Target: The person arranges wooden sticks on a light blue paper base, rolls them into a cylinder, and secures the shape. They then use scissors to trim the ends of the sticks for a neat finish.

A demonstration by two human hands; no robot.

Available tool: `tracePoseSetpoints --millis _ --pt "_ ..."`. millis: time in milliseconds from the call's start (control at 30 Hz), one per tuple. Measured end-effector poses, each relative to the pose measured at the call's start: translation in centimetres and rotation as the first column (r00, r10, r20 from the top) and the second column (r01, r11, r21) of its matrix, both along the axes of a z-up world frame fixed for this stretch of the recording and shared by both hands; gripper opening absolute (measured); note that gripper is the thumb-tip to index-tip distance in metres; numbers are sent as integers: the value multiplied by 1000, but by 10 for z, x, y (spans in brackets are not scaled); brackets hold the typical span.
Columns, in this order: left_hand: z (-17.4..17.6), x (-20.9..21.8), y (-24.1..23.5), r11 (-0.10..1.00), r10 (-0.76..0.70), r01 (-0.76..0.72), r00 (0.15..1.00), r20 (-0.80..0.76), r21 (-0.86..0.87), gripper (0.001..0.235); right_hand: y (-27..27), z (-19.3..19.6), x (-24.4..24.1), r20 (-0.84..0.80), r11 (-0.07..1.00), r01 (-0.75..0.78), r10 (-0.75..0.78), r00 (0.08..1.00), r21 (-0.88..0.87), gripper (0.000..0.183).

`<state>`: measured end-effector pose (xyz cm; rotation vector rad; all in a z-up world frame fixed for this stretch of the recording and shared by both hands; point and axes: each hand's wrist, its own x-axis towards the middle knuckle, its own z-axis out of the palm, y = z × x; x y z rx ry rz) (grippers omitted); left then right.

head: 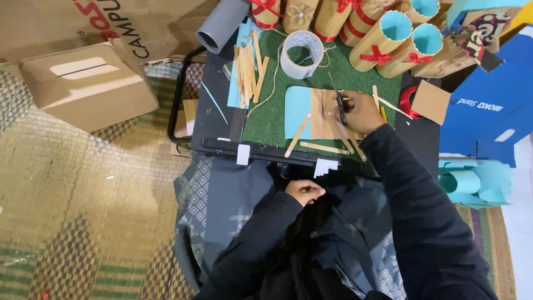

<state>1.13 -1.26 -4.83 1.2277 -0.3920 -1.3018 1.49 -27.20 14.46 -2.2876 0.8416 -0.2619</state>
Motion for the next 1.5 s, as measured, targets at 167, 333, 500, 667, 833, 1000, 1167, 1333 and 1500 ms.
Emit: tracePoseSetpoints --millis 167,333,500,667,833,1000,1167,1333,1500 --pt "1 -4 2 998 -17 20 999 37 -64 26 -12 -9 1 12 997 19 -20 1000 77 45" --pt "-6 -5 3 997 -16 20 998 55 -81 26 -9 -9 0 34 993 37 -41 999 111 37" --pt "1 -2 4 996 -24 28 999 41 -88 25 1 2 1 53 979 114 -125 991 172 35" --pt "-3 -3 2 995 -12 16 999 35 -97 24 6 -6 0 79 952 224 -245 966 207 35" --pt "1 -3 1 996 -24 26 999 22 -85 23 7 -16 1 94 932 284 -311 946 226 35" --pt "7 -4 3 999 -17 18 999 31 -44 23 19 -6 4 112 903 336 -376 920 267 30" --pt "7 -2 2 999 -23 24 999 24 -38 26 17 -16 4 102 905 343 -377 921 253 31" --pt "-3 -5 1 999 -25 26 999 26 -44 29 14 -23 6 83 912 361 -382 920 195 29" --pt "3 -4 0 998 -24 25 999 21 -57 30 19 -16 8 5 904 413 -416 909 116 29"
